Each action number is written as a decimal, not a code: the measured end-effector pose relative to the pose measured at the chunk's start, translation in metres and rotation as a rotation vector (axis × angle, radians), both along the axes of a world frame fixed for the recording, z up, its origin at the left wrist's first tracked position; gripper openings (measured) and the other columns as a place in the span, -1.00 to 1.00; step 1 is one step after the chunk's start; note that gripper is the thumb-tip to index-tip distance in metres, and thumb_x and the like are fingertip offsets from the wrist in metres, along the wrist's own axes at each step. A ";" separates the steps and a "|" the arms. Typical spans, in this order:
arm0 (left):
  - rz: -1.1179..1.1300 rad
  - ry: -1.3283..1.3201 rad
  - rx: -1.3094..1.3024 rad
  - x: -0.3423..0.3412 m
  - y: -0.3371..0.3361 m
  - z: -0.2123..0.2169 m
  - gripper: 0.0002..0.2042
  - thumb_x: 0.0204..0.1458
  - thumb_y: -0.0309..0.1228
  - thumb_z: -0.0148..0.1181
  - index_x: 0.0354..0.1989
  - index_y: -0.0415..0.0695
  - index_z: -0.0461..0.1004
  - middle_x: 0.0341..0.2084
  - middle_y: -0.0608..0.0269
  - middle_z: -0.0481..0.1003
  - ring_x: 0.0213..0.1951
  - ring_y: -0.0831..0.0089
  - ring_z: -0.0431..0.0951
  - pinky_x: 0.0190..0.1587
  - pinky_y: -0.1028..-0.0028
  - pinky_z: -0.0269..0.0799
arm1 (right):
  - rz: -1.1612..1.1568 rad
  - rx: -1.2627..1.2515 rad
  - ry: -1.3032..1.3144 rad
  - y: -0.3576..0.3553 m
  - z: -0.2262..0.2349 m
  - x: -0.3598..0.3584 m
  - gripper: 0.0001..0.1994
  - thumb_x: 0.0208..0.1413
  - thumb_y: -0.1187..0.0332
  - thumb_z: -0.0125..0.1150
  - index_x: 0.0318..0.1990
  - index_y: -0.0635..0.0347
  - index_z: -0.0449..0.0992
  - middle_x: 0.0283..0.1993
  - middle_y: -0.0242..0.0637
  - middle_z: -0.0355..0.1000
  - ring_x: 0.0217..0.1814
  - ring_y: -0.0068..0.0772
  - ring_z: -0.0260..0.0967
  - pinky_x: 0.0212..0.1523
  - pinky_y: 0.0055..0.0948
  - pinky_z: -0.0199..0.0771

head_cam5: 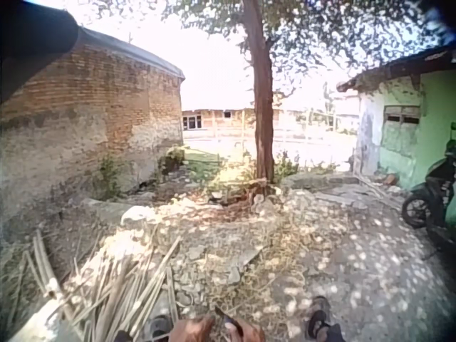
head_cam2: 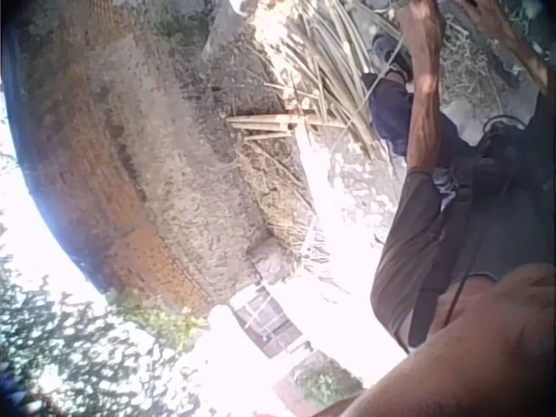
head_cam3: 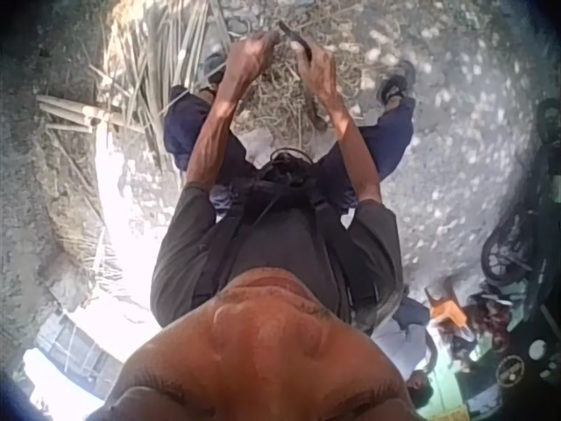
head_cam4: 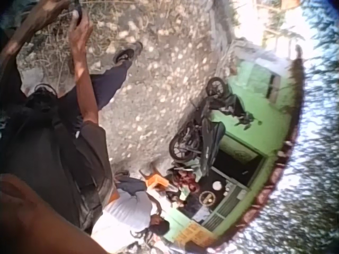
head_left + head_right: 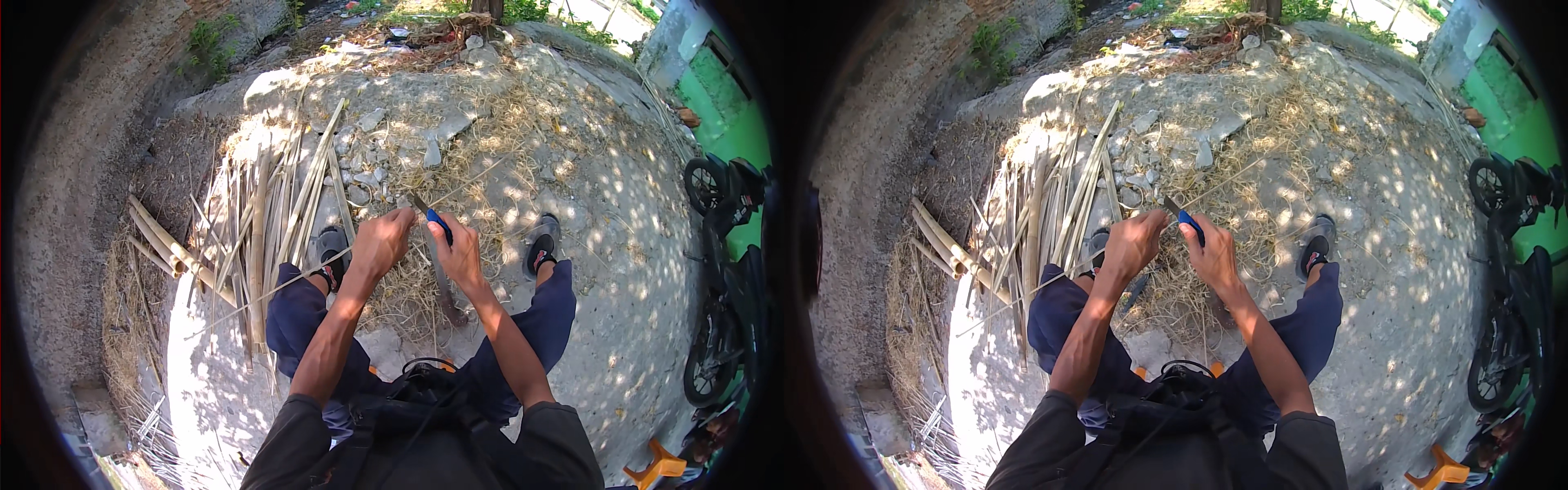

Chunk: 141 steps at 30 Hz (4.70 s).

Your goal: The person uses a knife to shave and smooth thin bamboo strips while sitting outdoors, handling one strip at a time and moving it through their hands to reach different sections.

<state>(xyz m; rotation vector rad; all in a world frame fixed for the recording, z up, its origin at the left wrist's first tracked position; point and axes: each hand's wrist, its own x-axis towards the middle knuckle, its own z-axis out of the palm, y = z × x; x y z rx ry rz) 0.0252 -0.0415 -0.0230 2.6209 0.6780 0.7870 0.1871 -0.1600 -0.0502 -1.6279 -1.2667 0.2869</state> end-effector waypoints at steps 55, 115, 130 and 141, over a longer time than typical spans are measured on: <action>0.185 0.436 -0.054 -0.027 0.006 -0.016 -0.85 0.14 -0.44 0.23 -0.38 0.04 0.73 -0.42 0.20 0.64 -0.10 0.22 0.70 0.42 -0.15 0.10 | 0.270 -0.544 0.234 -0.018 -0.026 0.088 -0.53 0.25 0.03 0.53 0.09 0.25 0.73 -0.18 -0.30 0.70 -0.09 -0.49 0.59 0.04 -0.34 0.57; -0.259 -0.199 -1.188 0.032 -0.052 -0.039 -0.61 0.61 -0.08 -0.15 -0.02 -0.09 0.52 -0.54 0.55 0.22 -0.55 0.67 0.19 -0.49 0.55 0.16 | -0.045 0.115 0.875 0.004 0.009 0.068 -0.66 0.48 0.31 0.25 0.26 0.29 0.60 -0.06 -0.31 0.72 -0.52 -0.78 0.24 -0.50 -0.60 0.22; -0.332 -0.278 -1.840 0.007 -0.033 0.002 -0.66 0.60 -0.09 -0.14 -0.20 0.01 0.39 -0.58 0.58 0.13 -0.66 0.73 -0.04 -0.62 0.57 -0.15 | 0.032 -0.038 -0.195 -0.012 0.019 0.048 -0.65 0.45 0.07 0.22 0.07 0.17 0.63 -0.21 -0.03 0.67 -0.22 0.12 0.67 -0.22 -0.09 0.60; -0.403 -0.140 -1.905 -0.015 -0.033 0.008 -0.61 0.60 -0.04 -0.14 -0.28 0.00 0.35 -0.60 0.58 0.04 -0.67 0.72 -0.11 -0.63 0.54 -0.24 | -0.123 0.053 -0.218 -0.010 0.019 0.073 -0.69 0.47 0.10 0.21 -0.03 0.18 0.64 -0.35 -0.07 0.59 -0.42 0.03 0.54 -0.37 -0.10 0.44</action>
